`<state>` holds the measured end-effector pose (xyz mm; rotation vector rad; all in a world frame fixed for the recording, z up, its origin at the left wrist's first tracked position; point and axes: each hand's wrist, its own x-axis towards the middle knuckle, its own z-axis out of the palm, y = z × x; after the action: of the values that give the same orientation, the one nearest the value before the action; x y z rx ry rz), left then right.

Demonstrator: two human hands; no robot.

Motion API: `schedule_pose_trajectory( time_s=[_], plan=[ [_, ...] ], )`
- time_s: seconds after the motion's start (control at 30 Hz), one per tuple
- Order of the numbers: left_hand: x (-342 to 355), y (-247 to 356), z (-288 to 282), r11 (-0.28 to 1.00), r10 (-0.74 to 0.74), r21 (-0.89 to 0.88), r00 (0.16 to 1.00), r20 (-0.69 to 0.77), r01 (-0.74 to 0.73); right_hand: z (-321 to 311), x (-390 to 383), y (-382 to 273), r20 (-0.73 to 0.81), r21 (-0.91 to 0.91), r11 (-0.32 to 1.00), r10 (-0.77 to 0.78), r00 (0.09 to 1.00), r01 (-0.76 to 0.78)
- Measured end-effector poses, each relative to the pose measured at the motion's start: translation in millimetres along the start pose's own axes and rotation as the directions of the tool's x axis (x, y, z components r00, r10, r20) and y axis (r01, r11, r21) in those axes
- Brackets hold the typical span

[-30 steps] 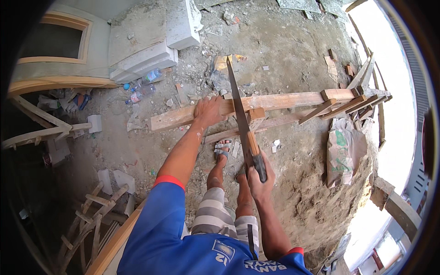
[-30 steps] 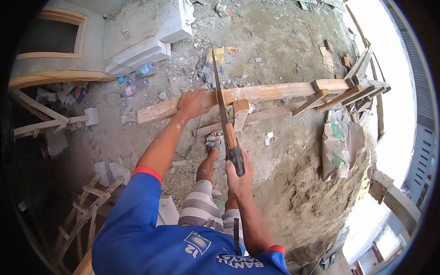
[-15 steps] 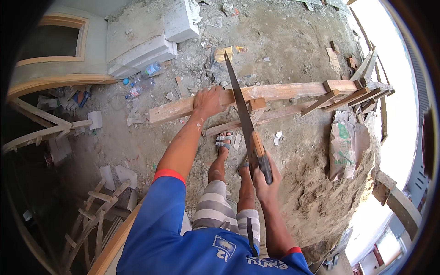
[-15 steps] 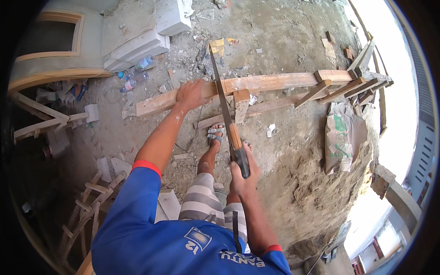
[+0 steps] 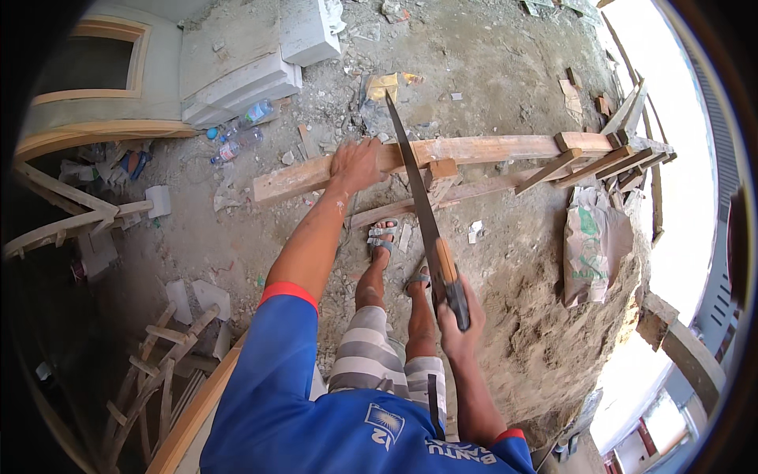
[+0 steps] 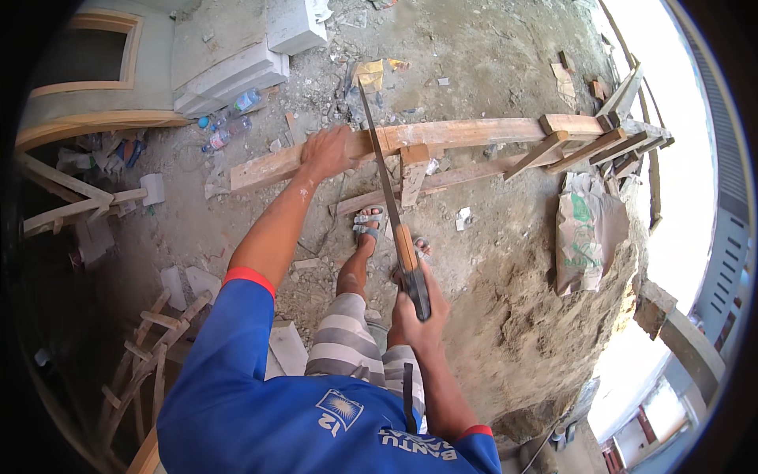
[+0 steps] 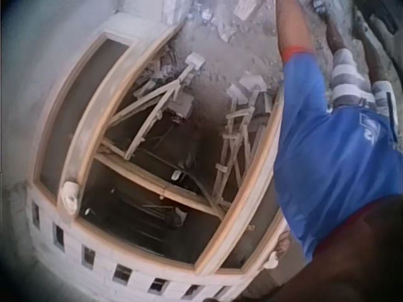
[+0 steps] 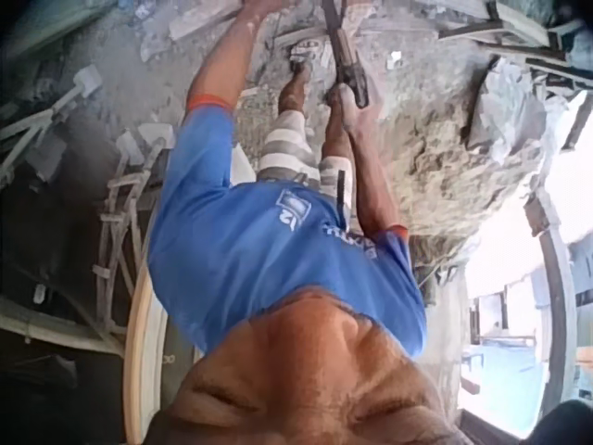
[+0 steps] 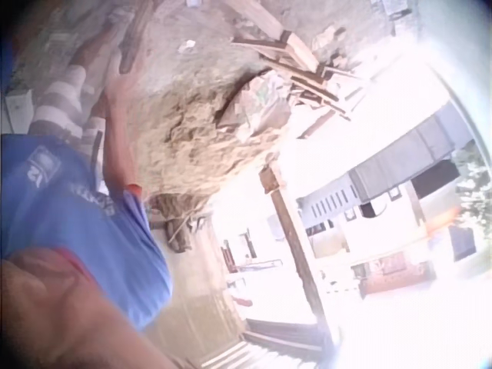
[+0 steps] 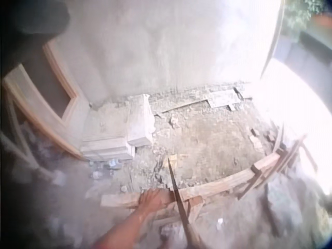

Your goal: The person uses a hand saw to cut a wooden plank while it is supported by a wooden frame at a construction site.

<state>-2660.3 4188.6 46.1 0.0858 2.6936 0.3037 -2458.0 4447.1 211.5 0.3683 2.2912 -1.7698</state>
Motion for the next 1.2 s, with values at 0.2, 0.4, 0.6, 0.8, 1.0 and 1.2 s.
schedule_pose_trajectory(
  time_s=[0.2, 0.4, 0.6, 0.8, 1.0, 1.2],
  plan=[
    [-7, 11, 1, 1.0, 0.007, -0.011, 1.0, -0.007, -0.007, -3, -4, 13, -0.007, -0.049, 0.999, -0.001, 1.0, 0.0],
    [0, 18, -1, 0.999, 0.017, -0.033, 0.999, 0.036, -0.016, 36, 89, 4, -0.036, -0.004, 0.999, -0.036, 0.999, 0.035],
    [-6, 5, -6, 1.0, -0.016, -0.012, 1.0, -0.015, 0.016, -21, -47, -2, 0.01, -0.069, 0.993, 0.1, 0.995, -0.099],
    [13, 27, -1, 0.999, 0.043, -0.018, 0.999, -0.006, -0.043, 46, 126, 8, -0.069, 0.048, 0.999, -0.005, 0.998, 0.008],
    [-5, -1, 1, 1.0, 0.0, -0.017, 1.0, -0.014, 0.0, -29, -45, 1, 0.036, 0.008, 0.986, 0.168, 0.985, -0.169],
    [2, 23, -1, 1.0, 0.016, -0.02, 1.0, 0.009, -0.016, 29, 70, 18, -0.044, 0.021, 0.994, 0.108, 0.993, -0.107]
  ],
)
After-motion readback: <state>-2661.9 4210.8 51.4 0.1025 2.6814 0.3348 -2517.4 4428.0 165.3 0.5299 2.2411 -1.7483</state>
